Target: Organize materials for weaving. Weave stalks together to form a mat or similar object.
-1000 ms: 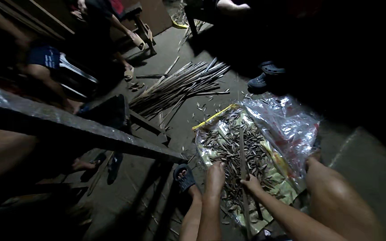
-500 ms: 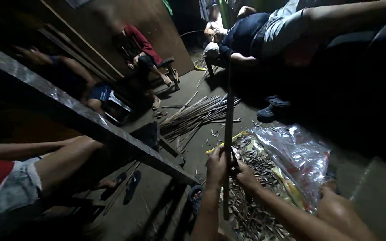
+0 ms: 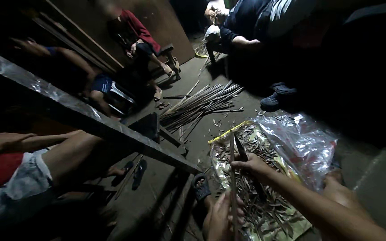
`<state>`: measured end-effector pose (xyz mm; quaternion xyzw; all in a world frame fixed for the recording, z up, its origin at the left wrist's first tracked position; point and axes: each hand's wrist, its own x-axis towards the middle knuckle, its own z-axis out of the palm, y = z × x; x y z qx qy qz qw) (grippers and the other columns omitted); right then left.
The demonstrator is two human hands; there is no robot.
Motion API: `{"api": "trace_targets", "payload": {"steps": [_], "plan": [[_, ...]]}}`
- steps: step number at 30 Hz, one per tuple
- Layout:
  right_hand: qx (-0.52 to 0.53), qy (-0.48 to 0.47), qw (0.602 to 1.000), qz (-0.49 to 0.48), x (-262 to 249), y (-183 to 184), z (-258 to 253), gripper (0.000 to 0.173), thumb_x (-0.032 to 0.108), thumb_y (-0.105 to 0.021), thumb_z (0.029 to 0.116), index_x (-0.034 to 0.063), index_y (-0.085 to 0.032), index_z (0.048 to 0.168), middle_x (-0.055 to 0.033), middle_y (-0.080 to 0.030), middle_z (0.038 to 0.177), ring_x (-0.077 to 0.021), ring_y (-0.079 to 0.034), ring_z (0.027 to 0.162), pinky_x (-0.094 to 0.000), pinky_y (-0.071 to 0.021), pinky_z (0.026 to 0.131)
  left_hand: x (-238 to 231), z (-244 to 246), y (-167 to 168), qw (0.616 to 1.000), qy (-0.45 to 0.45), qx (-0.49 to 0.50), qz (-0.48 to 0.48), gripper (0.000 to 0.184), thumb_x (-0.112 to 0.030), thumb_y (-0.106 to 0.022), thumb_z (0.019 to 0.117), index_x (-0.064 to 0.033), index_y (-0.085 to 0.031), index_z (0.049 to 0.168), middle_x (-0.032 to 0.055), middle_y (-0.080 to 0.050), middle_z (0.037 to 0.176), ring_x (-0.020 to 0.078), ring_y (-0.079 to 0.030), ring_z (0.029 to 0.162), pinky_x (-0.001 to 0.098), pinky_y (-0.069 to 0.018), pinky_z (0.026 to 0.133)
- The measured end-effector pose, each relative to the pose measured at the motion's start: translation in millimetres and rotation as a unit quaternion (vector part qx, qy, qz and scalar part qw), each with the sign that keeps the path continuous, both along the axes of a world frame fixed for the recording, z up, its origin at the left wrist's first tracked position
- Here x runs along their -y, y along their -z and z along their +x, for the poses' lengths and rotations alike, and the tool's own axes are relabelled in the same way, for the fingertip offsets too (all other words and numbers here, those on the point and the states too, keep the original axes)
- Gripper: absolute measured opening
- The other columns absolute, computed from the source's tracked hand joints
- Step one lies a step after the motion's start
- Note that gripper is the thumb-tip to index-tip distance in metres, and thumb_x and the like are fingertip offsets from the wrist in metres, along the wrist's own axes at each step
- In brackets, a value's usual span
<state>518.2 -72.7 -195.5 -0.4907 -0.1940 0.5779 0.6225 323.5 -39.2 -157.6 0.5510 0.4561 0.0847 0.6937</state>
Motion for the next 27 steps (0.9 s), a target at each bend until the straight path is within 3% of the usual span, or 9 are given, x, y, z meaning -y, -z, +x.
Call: {"api": "trace_targets", "payload": {"steps": [2,7,10,14,16,18,21,24,27], "plan": [[0.026,-0.009,1.0,-0.014,-1,6,-4,0.018,0.01,-0.067,0.0973,0.0019,-0.062,0.112,0.0013,-0.062,0.077,-0.0009,-0.046,0.052,-0.0171,-0.0386,0.047,-6,19,2,0.998,0.013,-0.017,0.057,0.034,-0.017,-0.042,0.1104,0.0014,-0.052,0.137,0.0057,-0.066,0.094,0.0087,-0.065,0.065,0.0238,-0.0569,0.058],[0.014,0.037,0.998,-0.039,-1,16,3,0.015,0.011,-0.065,0.099,0.0011,-0.061,0.11,0.0025,-0.058,0.072,-0.0013,-0.046,0.05,-0.0173,-0.0401,0.046,-27,62,16,0.994,0.024,-0.018,0.105,0.021,-0.015,-0.05,0.1081,0.0027,-0.058,0.117,0.0063,-0.062,0.084,0.0095,-0.062,0.059,0.0249,-0.0566,0.054],[0.027,0.026,0.997,-0.06,-1,12,14,0.019,0.013,-0.058,0.103,-0.0004,-0.06,0.116,0.0023,-0.056,0.072,-0.0022,-0.045,0.05,-0.0181,-0.0397,0.047,-24,70,28,0.988,0.007,-0.021,0.155,0.019,-0.01,-0.062,0.1012,0.0024,-0.06,0.115,0.0068,-0.063,0.086,0.007,-0.057,0.058,0.0216,-0.0503,0.051],[0.013,0.034,0.996,-0.086,-5,11,18,0.012,0.014,-0.059,0.1033,0.0033,-0.057,0.108,0.0024,-0.056,0.072,-0.0016,-0.045,0.048,-0.0168,-0.0398,0.045,-16,67,37,0.979,0.015,-0.042,0.198,0.026,-0.013,-0.07,0.0968,0.0012,-0.061,0.117,0.0073,-0.064,0.093,0.0053,-0.056,0.06,0.0204,-0.0472,0.052],[0.006,0.028,0.994,-0.103,-6,11,19,0.009,0.012,-0.058,0.1025,0.0037,-0.059,0.105,0.0025,-0.055,0.069,-0.0021,-0.044,0.047,-0.0172,-0.0379,0.044,-15,64,37,0.985,0.005,-0.022,0.173,0.023,-0.011,-0.066,0.0986,0.0009,-0.06,0.116,0.0062,-0.064,0.09,0.0052,-0.056,0.058,0.0199,-0.0471,0.05],[0.014,0.021,0.993,-0.118,-7,13,20,0.008,0.01,-0.057,0.1016,0.0032,-0.059,0.102,0.0024,-0.053,0.065,-0.003,-0.044,0.046,-0.018,-0.0375,0.043,-18,63,34,0.991,0.0,-0.013,0.136,0.017,-0.013,-0.052,0.1066,0.0013,-0.058,0.115,0.0039,-0.061,0.08,0.0059,-0.058,0.056,0.0212,-0.0515,0.05],[0.022,0.005,0.991,-0.133,-10,15,20,0.005,0.007,-0.054,0.1011,0.0039,-0.056,0.098,0.0018,-0.052,0.062,-0.0038,-0.045,0.045,-0.0186,-0.0371,0.042,-30,65,31,0.992,0.018,-0.051,0.114,0.026,-0.014,-0.039,0.1112,0.0024,-0.058,0.117,0.0063,-0.062,0.079,0.0112,-0.062,0.06,0.0277,-0.0563,0.056],[0.03,0.005,0.99,-0.138,-13,18,17,0.007,0.005,-0.055,0.1011,0.0015,-0.061,0.103,0.001,-0.054,0.065,-0.004,-0.045,0.047,-0.0192,-0.0375,0.044,-38,80,22,0.983,0.06,-0.126,0.119,0.027,-0.012,-0.042,0.1096,0.0041,-0.055,0.127,0.0114,-0.062,0.089,0.0153,-0.063,0.066,0.0322,-0.0567,0.062],[0.051,0.016,0.988,-0.143,-14,17,13,0.014,0.014,-0.053,0.1042,0.0023,-0.061,0.105,0.0024,-0.052,0.066,-0.0035,-0.043,0.047,-0.0197,-0.0362,0.045,-45,96,26,0.967,0.091,-0.171,0.168,0.028,-0.02,-0.045,0.1109,0.0021,-0.058,0.124,0.0108,-0.058,0.086,0.0154,-0.058,0.062,0.0325,-0.0527,0.059]]}}
